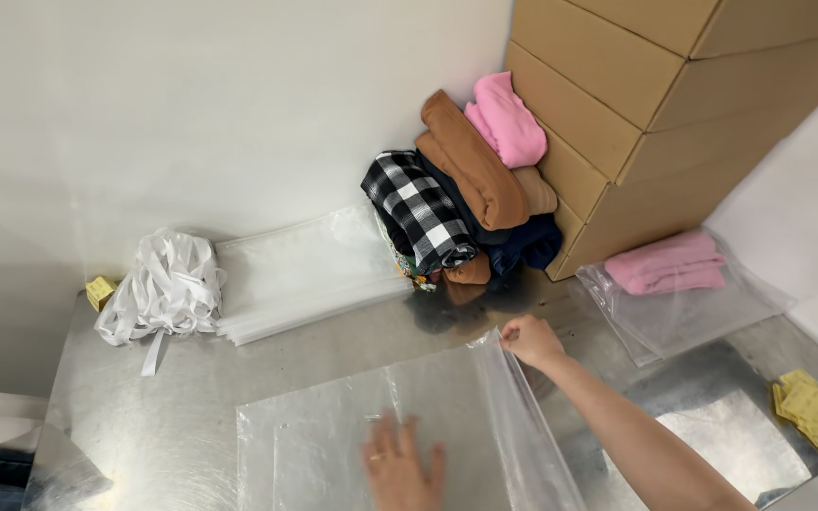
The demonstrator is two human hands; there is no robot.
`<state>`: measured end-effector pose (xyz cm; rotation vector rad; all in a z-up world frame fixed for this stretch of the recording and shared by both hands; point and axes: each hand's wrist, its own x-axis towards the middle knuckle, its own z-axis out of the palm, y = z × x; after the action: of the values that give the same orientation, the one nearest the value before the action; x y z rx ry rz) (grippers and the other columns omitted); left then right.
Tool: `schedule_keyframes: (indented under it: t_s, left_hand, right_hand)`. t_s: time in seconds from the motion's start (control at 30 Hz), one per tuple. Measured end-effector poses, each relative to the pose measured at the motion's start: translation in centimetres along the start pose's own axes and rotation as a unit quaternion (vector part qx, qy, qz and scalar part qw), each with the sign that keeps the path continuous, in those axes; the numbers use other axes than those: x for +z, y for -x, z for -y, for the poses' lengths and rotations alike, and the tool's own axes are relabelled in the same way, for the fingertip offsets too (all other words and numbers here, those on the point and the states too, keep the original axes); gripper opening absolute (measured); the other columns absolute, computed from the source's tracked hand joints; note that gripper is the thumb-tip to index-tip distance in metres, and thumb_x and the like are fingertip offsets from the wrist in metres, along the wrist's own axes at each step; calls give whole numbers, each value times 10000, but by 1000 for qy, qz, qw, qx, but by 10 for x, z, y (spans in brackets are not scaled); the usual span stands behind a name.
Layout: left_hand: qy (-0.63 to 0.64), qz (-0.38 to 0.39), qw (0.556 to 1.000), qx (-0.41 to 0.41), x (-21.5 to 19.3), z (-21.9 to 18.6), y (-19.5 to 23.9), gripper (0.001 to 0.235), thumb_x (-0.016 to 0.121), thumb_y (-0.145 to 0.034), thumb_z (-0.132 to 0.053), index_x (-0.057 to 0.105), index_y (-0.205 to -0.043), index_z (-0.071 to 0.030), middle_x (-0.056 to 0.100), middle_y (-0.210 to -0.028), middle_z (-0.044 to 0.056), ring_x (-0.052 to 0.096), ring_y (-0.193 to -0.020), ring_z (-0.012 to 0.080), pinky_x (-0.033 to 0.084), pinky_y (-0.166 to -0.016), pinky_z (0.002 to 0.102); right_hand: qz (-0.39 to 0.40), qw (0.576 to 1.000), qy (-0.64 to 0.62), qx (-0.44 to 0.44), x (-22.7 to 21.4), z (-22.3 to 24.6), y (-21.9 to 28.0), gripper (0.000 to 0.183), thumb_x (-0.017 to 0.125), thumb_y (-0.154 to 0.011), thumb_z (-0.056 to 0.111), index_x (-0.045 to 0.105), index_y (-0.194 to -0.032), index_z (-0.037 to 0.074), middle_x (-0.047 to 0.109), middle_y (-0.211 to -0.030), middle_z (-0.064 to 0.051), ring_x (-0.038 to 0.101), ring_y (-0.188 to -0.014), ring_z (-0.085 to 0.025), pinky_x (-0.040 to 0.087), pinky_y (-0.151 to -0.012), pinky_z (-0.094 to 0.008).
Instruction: The person places folded clothes into clear plastic bags on a metal table. They handle a brown garment, a pink garment, and a black-and-white checkered garment, placing each into a bag and smoothing the contents before stacking them.
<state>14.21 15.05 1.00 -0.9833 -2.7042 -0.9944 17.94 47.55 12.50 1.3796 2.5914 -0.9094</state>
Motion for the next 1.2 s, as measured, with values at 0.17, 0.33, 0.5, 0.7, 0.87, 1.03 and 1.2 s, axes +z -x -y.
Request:
schedule_keyframes:
  t_s: [0.17, 0.33, 0.5, 0.7, 0.87, 1.03, 1.2]
  left_hand:
    - [-267, -211, 938, -60, -26, 97, -15, 912, 446, -759, -801, 490, -1556, -360, 422, -1724, 158, 431, -1572, 384, 308, -1255, 636]
    - [-219, -262, 938, -53, -66, 139, -24, 666, 629, -673, -652, 743, -1256, -353, 645, -1557, 134, 625, -1402, 343, 390, -1169, 631]
    - [-175, -271, 946, -34, -42, 184, -31, 648, 550, -762, -662, 713, -1297, -335, 602, -1568, 169, 552, -1446, 402, 361, -1268, 579]
    - [-177, -302, 936, -39, -33, 191, -33, 707, 383, -807, -769, 743, -1239, -341, 657, -1501, 160, 599, -1401, 389, 169, -1346, 669]
    - [-174, -272, 942, -90, -33, 180, -28, 635, 492, -745, -680, 728, -1256, -387, 612, -1578, 112, 563, -1464, 338, 175, -1362, 636]
    - [-245, -79, 942, -217, -26, 153, -32, 875, 709, -565, -642, 536, -1412, -503, 379, -1718, 45, 384, -1553, 316, 292, -1231, 591]
    - [-195, -120, 957, -176, 27, 121, -36, 1064, 863, -354, -559, 568, -1374, -493, 343, -1731, 82, 344, -1579, 333, 310, -1220, 637]
  right_hand:
    - [94, 992, 88, 15, 11, -1, -22, 415, 729, -811, 186, 753, -1218, 268, 760, -1256, 24, 710, -1163, -193, 553, -959, -350]
    - [-61, 956, -281, 48, -13, 74, -30, 755, 737, -909, 372, 458, -1571, 141, 700, -836, -30, 648, -646, -194, 514, -753, -363]
    - [-494, 832, -201, -149, -51, 143, -17, 616, 819, -861, 309, 534, -1350, 65, 508, -1213, -172, 540, -1010, -330, 458, -946, -497]
    - [-384, 919, 46, -81, -105, 170, -53, 945, 868, -759, 410, 390, -1561, 257, 377, -1466, -229, 449, -1272, -520, 462, -970, -650]
    - [-284, 945, 159, -14, -130, 171, -80, 1022, 840, -751, 497, 332, -1609, 275, 474, -1359, -248, 510, -1211, -522, 525, -897, -616]
    - [-224, 956, 191, -16, -160, 187, -78, 904, 766, -767, 517, 442, -1570, 256, 631, -1345, -237, 563, -1311, -416, 549, -935, -624]
    - [-151, 976, 157, 25, -142, 186, -60, 1263, 861, -734, 581, 80, -1693, 323, 367, -1533, -270, 529, -1320, -498, 506, -1039, -570]
